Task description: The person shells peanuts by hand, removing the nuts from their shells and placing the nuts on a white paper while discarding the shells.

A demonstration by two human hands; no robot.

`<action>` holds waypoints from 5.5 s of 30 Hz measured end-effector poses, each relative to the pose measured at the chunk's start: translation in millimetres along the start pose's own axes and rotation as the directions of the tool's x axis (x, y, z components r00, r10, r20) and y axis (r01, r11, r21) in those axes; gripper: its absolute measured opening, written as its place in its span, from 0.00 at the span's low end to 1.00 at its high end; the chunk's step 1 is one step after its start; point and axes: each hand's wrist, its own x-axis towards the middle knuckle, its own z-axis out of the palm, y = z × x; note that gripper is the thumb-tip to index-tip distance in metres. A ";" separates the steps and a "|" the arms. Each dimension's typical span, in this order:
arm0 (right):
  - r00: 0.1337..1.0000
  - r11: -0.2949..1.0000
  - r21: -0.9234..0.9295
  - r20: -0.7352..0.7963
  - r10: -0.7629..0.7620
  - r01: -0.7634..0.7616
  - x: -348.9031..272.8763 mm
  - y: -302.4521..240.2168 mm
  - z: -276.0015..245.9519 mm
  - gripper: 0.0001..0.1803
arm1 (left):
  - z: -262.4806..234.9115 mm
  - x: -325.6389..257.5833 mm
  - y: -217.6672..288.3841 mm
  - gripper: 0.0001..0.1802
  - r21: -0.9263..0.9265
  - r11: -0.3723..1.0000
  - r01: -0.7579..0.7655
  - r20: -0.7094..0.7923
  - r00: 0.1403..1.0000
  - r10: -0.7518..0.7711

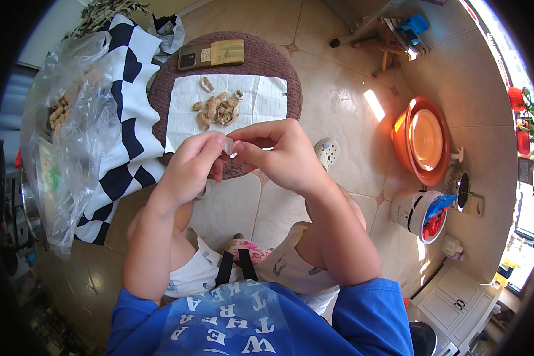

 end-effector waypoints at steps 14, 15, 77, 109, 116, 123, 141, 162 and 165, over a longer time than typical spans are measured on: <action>0.887 0.944 -0.097 -0.322 -0.331 0.316 7.6 13.1 24.5 0.10 | -11.6 4.9 5.6 0.18 -0.343 0.939 -0.012 -0.123 0.992 -0.033; 0.867 0.937 -0.098 -0.356 -0.349 0.336 9.1 13.2 24.2 0.10 | -14.5 7.5 4.0 0.18 -0.276 0.960 -0.040 -0.166 0.986 -0.006; 0.375 0.158 -0.549 0.309 -0.874 0.821 37.6 -194.6 250.7 0.27 | -29.7 -2.8 -18.1 0.18 0.728 0.619 -0.294 -0.083 0.859 0.505; 0.504 -0.350 -0.670 0.732 -0.460 0.654 205.3 -145.4 271.0 0.14 | -26.7 -7.6 -15.0 0.11 0.749 0.632 -0.197 0.091 0.976 0.196; 0.623 -0.186 -0.706 0.696 -0.356 0.683 212.2 -131.5 268.6 0.13 | -26.0 -7.1 -15.5 0.12 0.730 0.661 -0.171 0.084 0.983 0.162; 0.613 0.066 -0.626 0.729 -0.305 0.777 214.1 -139.6 248.7 0.13 | -21.9 -1.9 -14.4 0.12 0.683 0.709 -0.176 0.094 0.984 0.154; 0.940 0.930 0.165 -0.150 -0.306 0.329 12.7 -42.0 39.5 0.17 | -18.7 9.2 -5.9 0.10 0.693 0.704 -0.154 -0.090 0.951 0.297; 0.970 0.858 0.452 -0.133 -0.204 0.242 20.8 9.0 18.4 0.17 | 1.7 17.2 1.1 0.25 -0.158 0.921 -0.357 -0.209 0.923 0.322; 0.950 0.910 0.281 -0.166 -0.266 0.304 20.8 11.9 20.9 0.16 | 5.9 20.1 1.8 0.24 -0.107 0.890 -0.443 -0.290 0.870 0.399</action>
